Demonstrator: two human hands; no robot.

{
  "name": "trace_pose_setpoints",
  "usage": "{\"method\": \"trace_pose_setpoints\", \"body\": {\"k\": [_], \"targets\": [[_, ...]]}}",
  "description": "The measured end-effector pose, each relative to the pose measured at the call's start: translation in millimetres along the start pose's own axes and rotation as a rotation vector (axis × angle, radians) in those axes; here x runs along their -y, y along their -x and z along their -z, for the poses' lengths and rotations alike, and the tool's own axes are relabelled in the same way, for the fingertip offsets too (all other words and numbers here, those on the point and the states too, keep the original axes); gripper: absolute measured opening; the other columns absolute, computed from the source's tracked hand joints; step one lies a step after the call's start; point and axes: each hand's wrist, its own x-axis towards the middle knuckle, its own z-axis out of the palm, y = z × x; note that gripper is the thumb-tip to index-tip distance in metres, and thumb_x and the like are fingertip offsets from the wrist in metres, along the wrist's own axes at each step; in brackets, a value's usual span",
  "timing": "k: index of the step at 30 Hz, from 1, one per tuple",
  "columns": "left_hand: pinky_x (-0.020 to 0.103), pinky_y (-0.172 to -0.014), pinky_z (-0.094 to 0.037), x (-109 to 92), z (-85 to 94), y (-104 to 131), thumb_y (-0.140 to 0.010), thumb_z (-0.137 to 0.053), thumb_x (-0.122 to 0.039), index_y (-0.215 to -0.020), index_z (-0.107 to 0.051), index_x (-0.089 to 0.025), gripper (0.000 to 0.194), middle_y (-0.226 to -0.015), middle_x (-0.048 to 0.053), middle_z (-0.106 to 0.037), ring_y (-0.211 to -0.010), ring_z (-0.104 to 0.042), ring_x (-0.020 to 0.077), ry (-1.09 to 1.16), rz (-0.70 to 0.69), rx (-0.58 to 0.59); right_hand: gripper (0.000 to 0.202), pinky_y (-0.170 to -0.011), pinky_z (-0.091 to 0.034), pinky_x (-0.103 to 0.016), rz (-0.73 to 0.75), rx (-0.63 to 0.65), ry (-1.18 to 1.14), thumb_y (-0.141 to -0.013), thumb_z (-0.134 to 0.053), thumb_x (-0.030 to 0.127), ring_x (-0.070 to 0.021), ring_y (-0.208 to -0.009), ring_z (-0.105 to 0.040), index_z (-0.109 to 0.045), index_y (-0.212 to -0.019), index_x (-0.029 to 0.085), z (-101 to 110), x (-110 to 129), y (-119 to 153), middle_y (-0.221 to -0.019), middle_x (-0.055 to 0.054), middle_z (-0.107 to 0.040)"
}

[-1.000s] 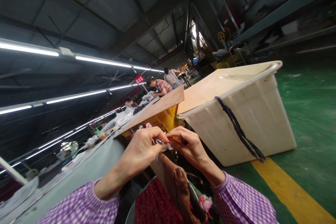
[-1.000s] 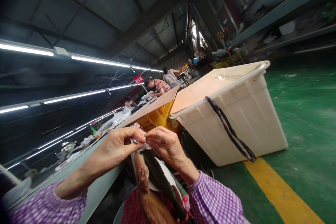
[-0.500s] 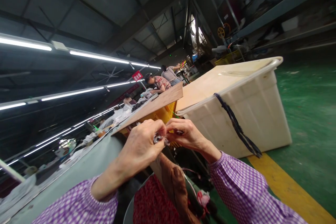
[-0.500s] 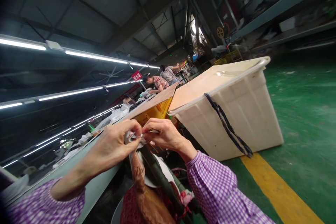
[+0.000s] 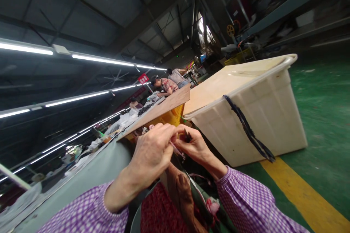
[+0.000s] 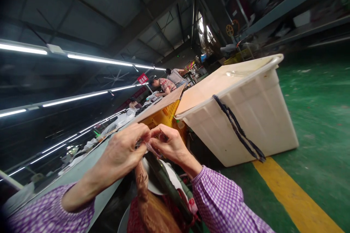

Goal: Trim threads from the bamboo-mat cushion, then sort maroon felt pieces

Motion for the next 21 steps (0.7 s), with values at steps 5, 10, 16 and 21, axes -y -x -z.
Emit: {"method": "trace_pose_setpoints", "body": {"k": [5, 10, 16, 21], "targets": [[0.029, -0.064, -0.036, 8, 10.6, -2, -0.072, -0.045, -0.009, -0.072, -0.051, -0.018, 0.011, -0.072, 0.001, -0.055, -0.071, -0.050, 0.0159, 0.079, 0.108, 0.064, 0.010, -0.060, -0.039, -0.024, 0.099, 0.083, -0.023, -0.080, -0.059, 0.021, -0.0114, -0.064, -0.050, -0.062, -0.073, 0.015, 2, -1, -5, -0.073, -0.002, -0.057], [0.024, -0.057, -0.036, 14, 18.1, -10, -0.068, -0.049, -0.013, -0.069, -0.053, -0.017, 0.007, -0.065, -0.003, -0.057, -0.061, -0.051, 0.0116, 0.328, 0.283, 0.188, 0.006, -0.056, -0.037, -0.022, 0.132, 0.159, 0.065, -0.077, -0.059, 0.016, -0.0098, -0.060, -0.049, -0.062, -0.071, 0.015, 7, 3, -15, -0.070, 0.000, -0.057], [0.024, -0.057, -0.037, 17, 14.8, -14, -0.068, -0.050, -0.015, -0.069, -0.053, -0.017, 0.004, -0.065, -0.003, -0.057, -0.062, -0.052, 0.0116, 0.395, 0.302, 0.180, 0.008, -0.050, -0.035, -0.020, -0.037, 0.153, -0.076, -0.077, -0.060, 0.021, -0.0081, -0.055, -0.045, -0.060, -0.072, 0.014, 5, 1, -12, -0.067, 0.001, -0.056], [0.023, -0.057, -0.038, 25, 14.6, -8, -0.069, -0.053, -0.018, -0.070, -0.054, -0.017, 0.002, -0.067, -0.002, -0.057, -0.063, -0.052, 0.0115, 0.515, 0.328, 0.199, 0.007, -0.051, -0.035, -0.020, -0.029, 0.165, -0.068, -0.076, -0.060, 0.019, -0.0078, -0.056, -0.046, -0.061, -0.073, 0.013, 2, -2, -11, -0.066, 0.000, -0.057]]}}
